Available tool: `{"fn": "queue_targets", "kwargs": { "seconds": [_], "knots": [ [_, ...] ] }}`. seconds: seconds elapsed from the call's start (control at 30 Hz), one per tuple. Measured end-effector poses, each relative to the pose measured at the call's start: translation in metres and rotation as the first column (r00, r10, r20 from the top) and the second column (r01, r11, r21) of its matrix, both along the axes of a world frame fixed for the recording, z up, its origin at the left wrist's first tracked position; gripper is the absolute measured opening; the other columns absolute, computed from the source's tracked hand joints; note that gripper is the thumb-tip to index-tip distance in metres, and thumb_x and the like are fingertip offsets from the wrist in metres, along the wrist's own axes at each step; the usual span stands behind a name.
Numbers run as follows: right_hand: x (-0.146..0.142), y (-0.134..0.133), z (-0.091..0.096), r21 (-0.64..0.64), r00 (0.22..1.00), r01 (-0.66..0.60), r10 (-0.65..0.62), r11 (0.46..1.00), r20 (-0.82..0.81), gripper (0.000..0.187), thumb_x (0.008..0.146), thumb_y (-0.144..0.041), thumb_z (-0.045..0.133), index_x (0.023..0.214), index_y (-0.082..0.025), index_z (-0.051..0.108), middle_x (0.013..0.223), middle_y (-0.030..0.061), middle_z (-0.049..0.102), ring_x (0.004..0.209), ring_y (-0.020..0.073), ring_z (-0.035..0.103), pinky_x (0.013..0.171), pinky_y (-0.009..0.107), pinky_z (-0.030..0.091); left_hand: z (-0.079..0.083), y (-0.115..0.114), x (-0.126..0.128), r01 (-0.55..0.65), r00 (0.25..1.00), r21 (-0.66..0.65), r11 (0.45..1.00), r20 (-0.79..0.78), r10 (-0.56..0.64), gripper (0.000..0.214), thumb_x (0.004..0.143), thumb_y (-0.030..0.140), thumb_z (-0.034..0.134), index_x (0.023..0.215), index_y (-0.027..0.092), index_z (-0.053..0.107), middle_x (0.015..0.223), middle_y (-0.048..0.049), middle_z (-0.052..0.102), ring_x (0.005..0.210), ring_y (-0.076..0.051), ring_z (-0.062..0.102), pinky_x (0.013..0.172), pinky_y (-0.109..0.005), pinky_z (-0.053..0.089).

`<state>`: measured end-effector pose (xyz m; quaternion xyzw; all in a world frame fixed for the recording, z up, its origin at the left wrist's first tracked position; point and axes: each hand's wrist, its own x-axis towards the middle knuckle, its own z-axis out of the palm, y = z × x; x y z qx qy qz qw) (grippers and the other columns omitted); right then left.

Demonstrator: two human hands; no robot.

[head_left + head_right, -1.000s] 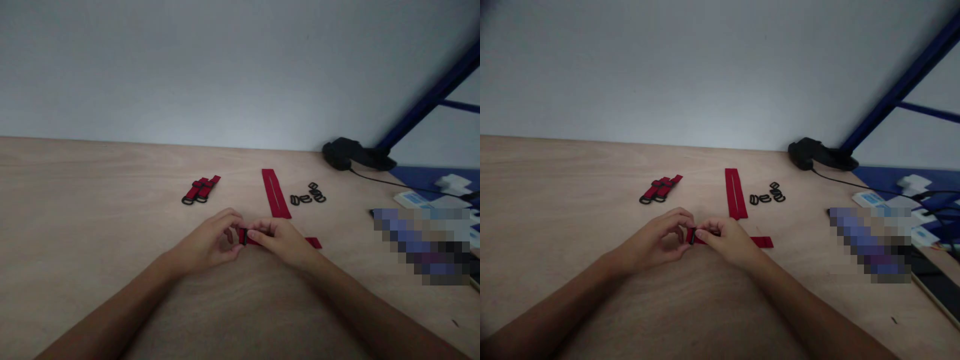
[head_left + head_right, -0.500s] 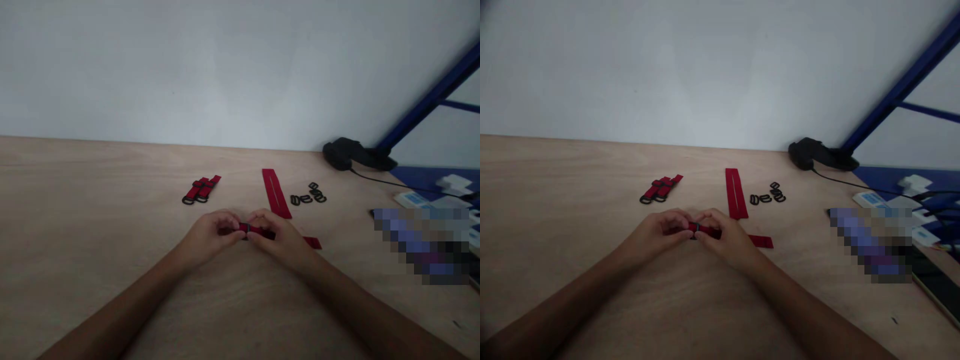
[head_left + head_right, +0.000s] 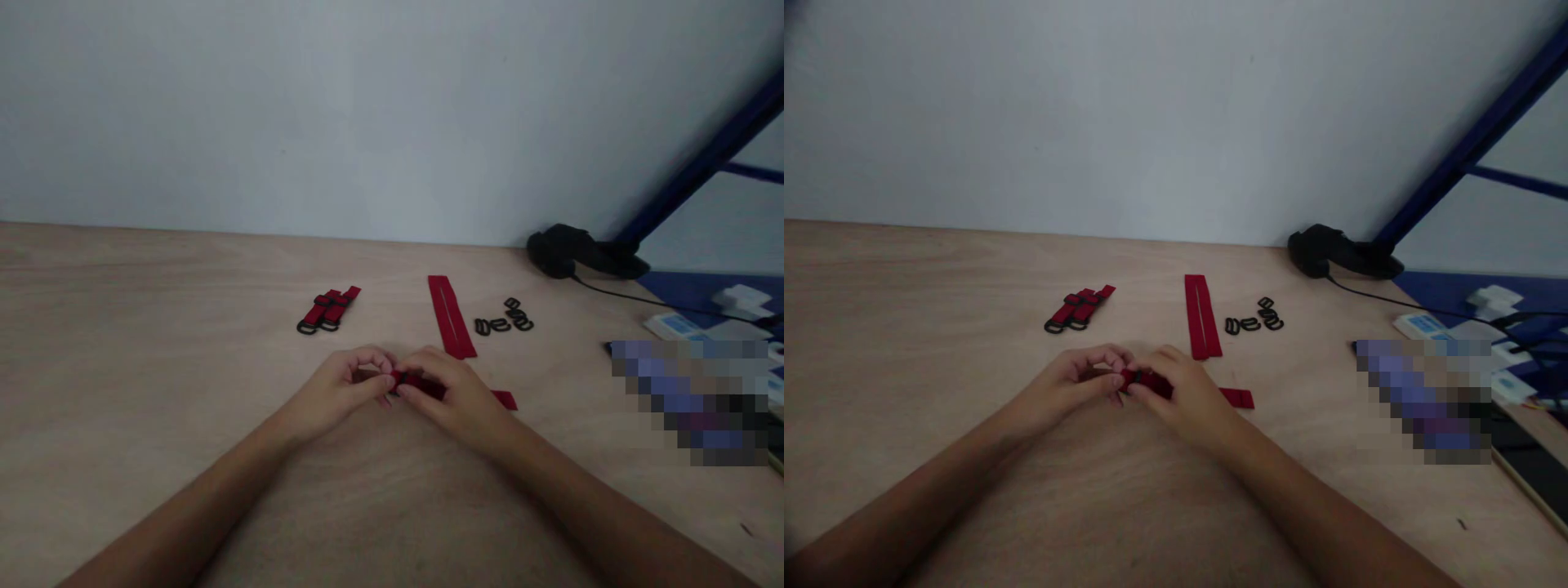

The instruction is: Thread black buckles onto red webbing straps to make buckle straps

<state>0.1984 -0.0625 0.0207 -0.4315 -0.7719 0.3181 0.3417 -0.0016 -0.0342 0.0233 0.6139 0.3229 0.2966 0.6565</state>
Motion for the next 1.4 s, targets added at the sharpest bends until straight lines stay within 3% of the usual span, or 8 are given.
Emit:
{"fn": "queue_targets", "kwargs": {
  "seconds": [0.17,0.47,0.77,0.93,1.03,1.17,1.3,1.4],
  "knots": [
    [0.001,0.001,0.001,-0.058,0.999,-0.014,0.012,0.998,-0.039,0.005,0.087,-0.018,0.058,0.087,-0.020,0.062,0.089,0.0039,0.061,0.083,0.0170,0.058,0.074,0.029,0.045,-0.003,-0.003,0.000,0.116,0.993,0.021,0.993,-0.009,-0.116,0.032,0.078,0.018,0.069,0.105,0.018,0.054,0.102,-0.0056,0.066,0.091,-0.016,0.064,0.080,-0.030,0.049],
    [0.000,0.000,0.007,-0.154,0.995,-0.040,0.025,0.987,-0.099,0.022,0.095,-0.030,0.044,0.079,-0.019,0.054,0.085,0.0034,0.059,0.082,0.0166,0.056,0.075,0.028,0.045,-0.003,-0.007,0.004,0.085,0.993,0.108,0.991,-0.086,-0.076,0.026,0.077,0.014,0.065,0.102,0.015,0.060,0.085,-0.0004,0.060,0.075,-0.011,0.057,0.071,-0.025,0.047],
    [-0.002,-0.002,0.000,-0.035,0.995,0.071,-0.068,0.997,0.071,0.018,0.080,-0.015,0.058,0.065,-0.020,0.050,0.082,0.0027,0.059,0.074,0.0149,0.056,0.066,0.026,0.042,-0.003,-0.008,0.006,0.100,0.974,0.202,0.974,-0.218,-0.055,0.021,0.077,0.018,0.062,0.098,0.015,0.062,0.079,-0.0005,0.059,0.070,-0.013,0.055,0.064,-0.024,0.046],
    [-0.003,-0.003,0.004,-0.170,0.984,0.146,-0.125,0.975,0.125,0.017,0.082,-0.026,0.061,0.067,-0.019,0.058,0.064,-0.0010,0.058,0.058,0.0126,0.050,0.052,0.024,0.034,-0.005,-0.006,0.005,0.125,0.982,0.181,0.976,-0.165,-0.095,0.024,0.078,0.020,0.065,0.101,0.015,0.064,0.087,-0.0029,0.063,0.078,-0.015,0.058,0.072,-0.027,0.048],
    [-0.002,-0.001,0.003,-0.292,0.991,0.135,-0.137,0.947,0.014,0.016,0.080,-0.029,0.064,0.070,-0.018,0.060,0.065,-0.0011,0.061,0.060,0.0127,0.053,0.054,0.024,0.037,-0.004,-0.006,0.004,0.136,0.981,0.202,0.970,-0.166,-0.103,0.023,0.079,0.023,0.065,0.101,0.016,0.063,0.089,-0.0029,0.062,0.078,-0.015,0.058,0.072,-0.027,0.047],
    [-0.001,0.000,0.000,-0.427,0.955,0.049,-0.167,0.903,-0.244,0.023,0.074,-0.032,0.073,0.077,-0.019,0.054,0.070,-0.0022,0.062,0.062,0.0123,0.058,0.055,0.023,0.043,0.004,-0.006,0.002,0.158,0.949,0.475,0.866,-0.314,-0.001,0.016,0.081,0.024,0.065,0.095,0.017,0.064,0.080,-0.0009,0.057,0.073,-0.014,0.053,0.066,-0.024,0.043],
    [-0.004,-0.002,0.001,-0.522,0.928,0.033,-0.219,0.852,-0.300,0.034,0.071,-0.043,0.075,0.073,-0.019,0.051,0.060,-0.0040,0.061,0.050,0.0109,0.058,0.049,0.022,0.044,0.009,-0.005,0.001,0.203,0.941,0.655,0.728,-0.335,0.039,0.019,0.083,0.026,0.064,0.101,0.019,0.063,0.084,-0.0023,0.059,0.077,-0.015,0.052,0.070,-0.025,0.043],
    [-0.005,-0.003,0.003,-0.534,0.915,0.037,-0.244,0.845,-0.322,0.036,0.068,-0.046,0.077,0.071,-0.018,0.054,0.058,-0.0028,0.062,0.050,0.0120,0.061,0.050,0.023,0.046,0.007,-0.003,0.000,0.185,0.950,0.670,0.719,-0.309,0.044,0.023,0.083,0.031,0.066,0.103,0.019,0.064,0.087,-0.0037,0.061,0.078,-0.015,0.054,0.071,-0.026,0.044]
  ]
}}
